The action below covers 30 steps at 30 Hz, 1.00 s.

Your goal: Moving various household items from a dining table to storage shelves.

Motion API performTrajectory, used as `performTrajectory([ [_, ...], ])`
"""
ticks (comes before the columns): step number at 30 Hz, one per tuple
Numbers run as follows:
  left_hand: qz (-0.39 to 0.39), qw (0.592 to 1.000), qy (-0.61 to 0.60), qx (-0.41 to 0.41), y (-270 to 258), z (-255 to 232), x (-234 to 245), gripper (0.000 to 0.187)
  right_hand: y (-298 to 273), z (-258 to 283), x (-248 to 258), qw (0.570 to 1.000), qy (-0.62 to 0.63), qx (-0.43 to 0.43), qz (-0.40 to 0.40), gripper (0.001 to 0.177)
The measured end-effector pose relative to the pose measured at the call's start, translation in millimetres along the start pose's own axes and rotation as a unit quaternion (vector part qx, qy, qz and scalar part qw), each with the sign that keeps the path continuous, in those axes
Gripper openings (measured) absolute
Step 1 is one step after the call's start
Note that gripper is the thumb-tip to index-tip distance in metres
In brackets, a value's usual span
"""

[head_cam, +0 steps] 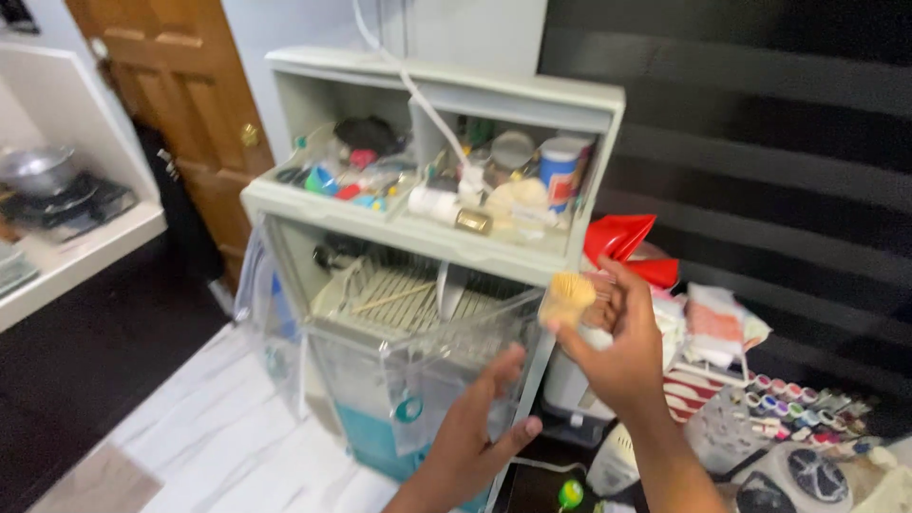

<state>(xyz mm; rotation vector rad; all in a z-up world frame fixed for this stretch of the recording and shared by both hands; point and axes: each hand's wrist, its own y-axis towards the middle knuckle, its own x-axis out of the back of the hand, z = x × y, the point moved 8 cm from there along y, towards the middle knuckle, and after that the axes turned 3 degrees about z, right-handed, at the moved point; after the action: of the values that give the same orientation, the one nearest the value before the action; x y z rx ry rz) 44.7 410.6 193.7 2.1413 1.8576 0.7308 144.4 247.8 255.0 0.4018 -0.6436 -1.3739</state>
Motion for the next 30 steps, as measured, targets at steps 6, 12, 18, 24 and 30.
performTrajectory([
  [6,0.068,0.997,-0.019,0.042,9.7,26.9,-13.6,0.051,74.2,-6.2,2.1,0.988,-0.137,0.029,-0.062,0.084],
  [12,0.097,0.990,-0.093,0.050,22.7,47.5,-12.5,0.052,98.5,-36.7,-3.5,0.969,-0.223,-0.017,-0.102,0.083],
  [18,0.146,0.978,-0.129,0.070,23.0,71.4,-14.7,0.047,83.6,-47.7,-0.9,0.959,-0.258,-0.012,-0.115,0.083],
  [24,0.209,0.953,-0.175,0.129,14.7,95.4,-52.6,0.043,0.7,-4.6,16.4,0.949,-0.259,-0.009,-0.178,0.076],
  [30,0.306,0.917,-0.219,0.136,-1.1,94.1,-146.6,0.038,-154.2,-0.6,92.2,0.909,-0.289,-0.163,-0.254,0.063],
])
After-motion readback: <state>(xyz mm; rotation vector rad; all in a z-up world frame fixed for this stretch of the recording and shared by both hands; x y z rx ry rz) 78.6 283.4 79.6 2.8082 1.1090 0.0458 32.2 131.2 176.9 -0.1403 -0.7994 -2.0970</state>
